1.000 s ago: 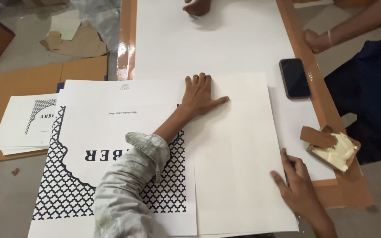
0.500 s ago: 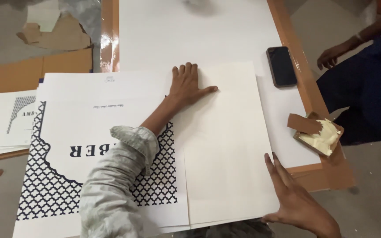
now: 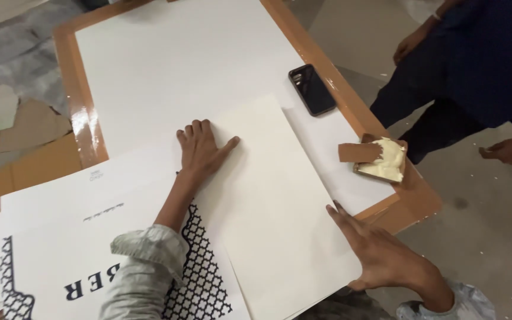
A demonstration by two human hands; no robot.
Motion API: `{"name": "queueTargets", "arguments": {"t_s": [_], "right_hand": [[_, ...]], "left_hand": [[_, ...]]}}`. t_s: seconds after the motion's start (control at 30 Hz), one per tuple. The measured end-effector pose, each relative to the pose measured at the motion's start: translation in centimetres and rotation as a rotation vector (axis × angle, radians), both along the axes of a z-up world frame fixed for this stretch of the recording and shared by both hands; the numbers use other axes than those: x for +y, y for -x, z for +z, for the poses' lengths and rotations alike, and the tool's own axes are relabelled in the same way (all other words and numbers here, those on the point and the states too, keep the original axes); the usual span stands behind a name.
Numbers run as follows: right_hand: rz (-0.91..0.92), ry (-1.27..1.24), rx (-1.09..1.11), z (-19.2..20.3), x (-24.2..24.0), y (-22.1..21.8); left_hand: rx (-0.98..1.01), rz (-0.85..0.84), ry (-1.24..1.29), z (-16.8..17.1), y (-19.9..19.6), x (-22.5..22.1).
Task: The person applies adhesive to the edges of large paper sheets and stacks them one by one on a table.
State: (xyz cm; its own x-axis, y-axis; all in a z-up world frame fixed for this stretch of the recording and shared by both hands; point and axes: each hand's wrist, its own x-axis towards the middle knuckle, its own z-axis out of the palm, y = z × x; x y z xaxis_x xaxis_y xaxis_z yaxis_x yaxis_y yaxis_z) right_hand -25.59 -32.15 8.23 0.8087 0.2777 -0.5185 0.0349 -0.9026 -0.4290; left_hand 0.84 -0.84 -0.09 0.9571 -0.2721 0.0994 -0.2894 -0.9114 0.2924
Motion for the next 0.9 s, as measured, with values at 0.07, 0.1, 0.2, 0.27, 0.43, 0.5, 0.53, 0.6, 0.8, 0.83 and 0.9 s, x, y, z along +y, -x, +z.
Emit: {"name": "queueTargets", "arguments": {"t_s": [0.07, 0.1, 0.2, 0.27, 0.43, 0.5, 0.53, 0.6, 0.8, 0.83, 0.9], "right_hand": [[0.063, 0.036, 0.004, -0.2, 0.2, -0.1], [0.087, 0.040, 0.012, -0.4, 0.1, -0.1], [0.110, 0.014, -0.007, -1.8, -0.7, 0.0], [0.118, -0.092, -0.099, -3.7, -2.0, 0.4], [0.114, -0.121, -0.367, -3.0, 1.3, -2.5], [0.119, -0.120, -0.456, -3.5, 2.7, -5.0], [0.152, -0.121, -0.542, -4.0, 3.4, -6.5], [0.189, -0.123, -0.621, -4.8, 5.0, -9.6], [0.263, 0.108, -0.667, -7.1, 9.4, -16.2], [0.237, 0.104, -0.678, -7.1, 9.7, -16.2], [0.221, 0.095, -0.690, -7.4, 9.8, -16.3]], "left_hand": [[-0.039, 0.006, 0.030, -0.8, 0.0, 0.8], [-0.032, 0.030, 0.034, -1.0, 0.2, 1.2], [-0.103, -0.001, 0.065, -1.4, 0.6, 1.6], [-0.112, -0.017, 0.026, -0.9, 1.0, 1.1], [-0.175, -0.030, -0.024, -1.3, 0.8, 0.9], [-0.186, -0.031, -0.029, -1.0, 0.9, 0.8], [-0.174, -0.021, -0.015, -0.7, 1.0, 0.8], [-0.156, -0.006, -0.001, -0.6, 1.4, 0.7], [-0.309, 0.026, 0.069, -1.3, 1.6, 0.8], [-0.334, 0.018, 0.075, -1.7, 1.8, 0.9], [-0.358, 0.022, 0.079, -1.3, 3.2, 0.7]]}}
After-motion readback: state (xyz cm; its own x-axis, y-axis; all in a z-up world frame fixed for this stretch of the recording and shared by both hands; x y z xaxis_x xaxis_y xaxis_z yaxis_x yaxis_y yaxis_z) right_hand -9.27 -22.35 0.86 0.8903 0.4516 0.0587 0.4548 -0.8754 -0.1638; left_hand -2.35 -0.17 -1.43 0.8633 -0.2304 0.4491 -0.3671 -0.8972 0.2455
